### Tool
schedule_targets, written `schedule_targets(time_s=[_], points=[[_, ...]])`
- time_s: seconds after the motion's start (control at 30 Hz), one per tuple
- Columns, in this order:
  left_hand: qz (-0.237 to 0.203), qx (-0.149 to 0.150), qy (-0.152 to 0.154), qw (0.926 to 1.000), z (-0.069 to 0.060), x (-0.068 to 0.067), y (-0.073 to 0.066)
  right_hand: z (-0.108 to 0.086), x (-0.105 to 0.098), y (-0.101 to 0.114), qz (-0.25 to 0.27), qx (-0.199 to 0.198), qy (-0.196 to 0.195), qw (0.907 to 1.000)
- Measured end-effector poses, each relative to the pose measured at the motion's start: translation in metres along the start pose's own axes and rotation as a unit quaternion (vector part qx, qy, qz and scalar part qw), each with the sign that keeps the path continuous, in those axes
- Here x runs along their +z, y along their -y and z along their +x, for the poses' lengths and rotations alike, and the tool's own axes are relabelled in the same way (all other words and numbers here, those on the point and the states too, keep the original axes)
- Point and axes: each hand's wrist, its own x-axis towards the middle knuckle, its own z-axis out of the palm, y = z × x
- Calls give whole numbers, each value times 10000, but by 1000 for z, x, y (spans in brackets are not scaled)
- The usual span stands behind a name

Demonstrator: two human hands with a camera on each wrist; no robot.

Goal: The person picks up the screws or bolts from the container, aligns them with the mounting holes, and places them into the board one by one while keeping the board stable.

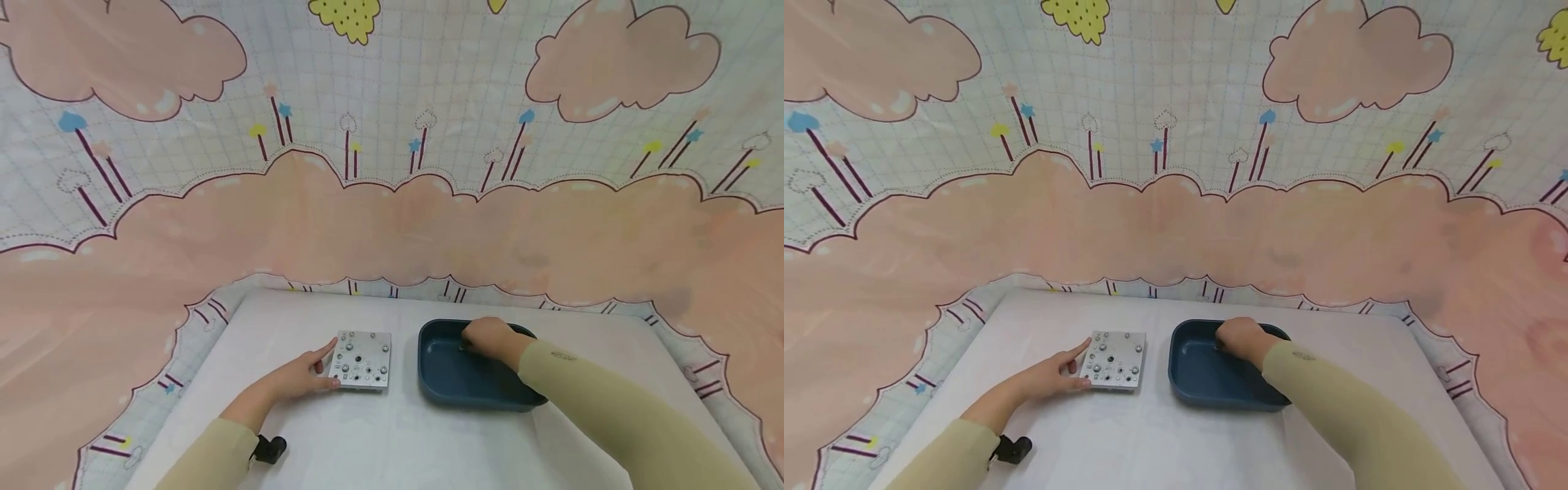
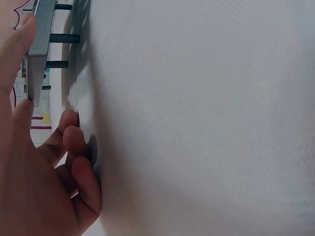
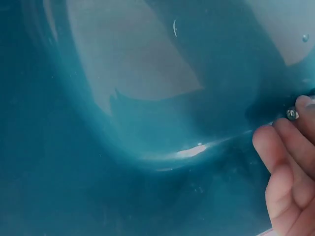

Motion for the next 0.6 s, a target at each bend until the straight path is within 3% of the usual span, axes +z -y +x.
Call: schedule_targets(time_s=[0.37,0.6], points=[[-29,-124,-53,9999,-2,1,-2,-6,0,3,160,495,113,9986],[16,-43,-14,10000,-1,-1,0,-11,-5,8,475,1152,380,9915]])
